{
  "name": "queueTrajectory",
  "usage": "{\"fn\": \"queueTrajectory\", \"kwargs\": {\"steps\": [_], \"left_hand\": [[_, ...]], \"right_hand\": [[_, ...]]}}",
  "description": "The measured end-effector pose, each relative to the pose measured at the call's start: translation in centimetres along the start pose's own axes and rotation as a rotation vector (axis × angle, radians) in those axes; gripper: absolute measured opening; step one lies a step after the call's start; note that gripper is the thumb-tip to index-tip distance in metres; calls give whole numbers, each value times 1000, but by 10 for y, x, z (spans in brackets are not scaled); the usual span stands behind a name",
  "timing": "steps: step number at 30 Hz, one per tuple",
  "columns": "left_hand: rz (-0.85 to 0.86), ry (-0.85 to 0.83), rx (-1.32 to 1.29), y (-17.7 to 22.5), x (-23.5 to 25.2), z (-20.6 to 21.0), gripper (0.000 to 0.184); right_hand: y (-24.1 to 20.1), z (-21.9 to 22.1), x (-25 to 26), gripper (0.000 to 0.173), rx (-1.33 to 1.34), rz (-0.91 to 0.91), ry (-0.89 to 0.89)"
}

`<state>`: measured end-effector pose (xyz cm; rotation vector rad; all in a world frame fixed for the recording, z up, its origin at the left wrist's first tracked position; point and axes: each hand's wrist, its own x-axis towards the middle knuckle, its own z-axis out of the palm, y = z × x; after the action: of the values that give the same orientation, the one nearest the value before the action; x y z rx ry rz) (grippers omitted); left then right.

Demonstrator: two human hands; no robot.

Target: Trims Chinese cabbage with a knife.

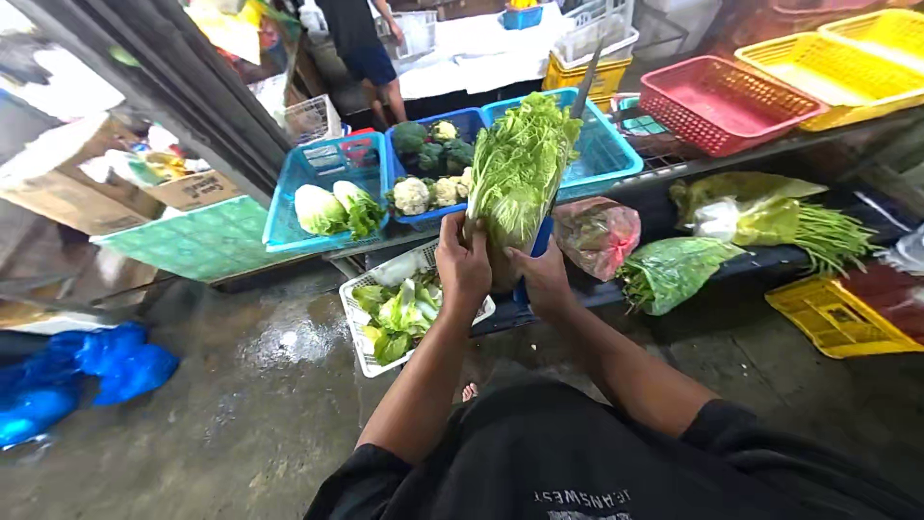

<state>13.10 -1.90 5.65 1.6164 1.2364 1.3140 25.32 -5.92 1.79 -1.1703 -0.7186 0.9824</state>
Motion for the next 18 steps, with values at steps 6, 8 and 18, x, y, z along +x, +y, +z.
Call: {"fn": "queueTrajectory", "kwargs": {"steps": [6, 8, 18], "left_hand": [[30, 326, -380, -24, 11, -70, 21], [-26, 382, -618, -28, 13, -88, 16], [-644, 685, -1082, -128, 42, -188, 39]], "right_hand": [[20, 75, 25, 75, 12, 82, -63], [20, 94, 31, 78, 20, 111, -71], [23, 154, 58, 64, 236, 159, -146]]}}
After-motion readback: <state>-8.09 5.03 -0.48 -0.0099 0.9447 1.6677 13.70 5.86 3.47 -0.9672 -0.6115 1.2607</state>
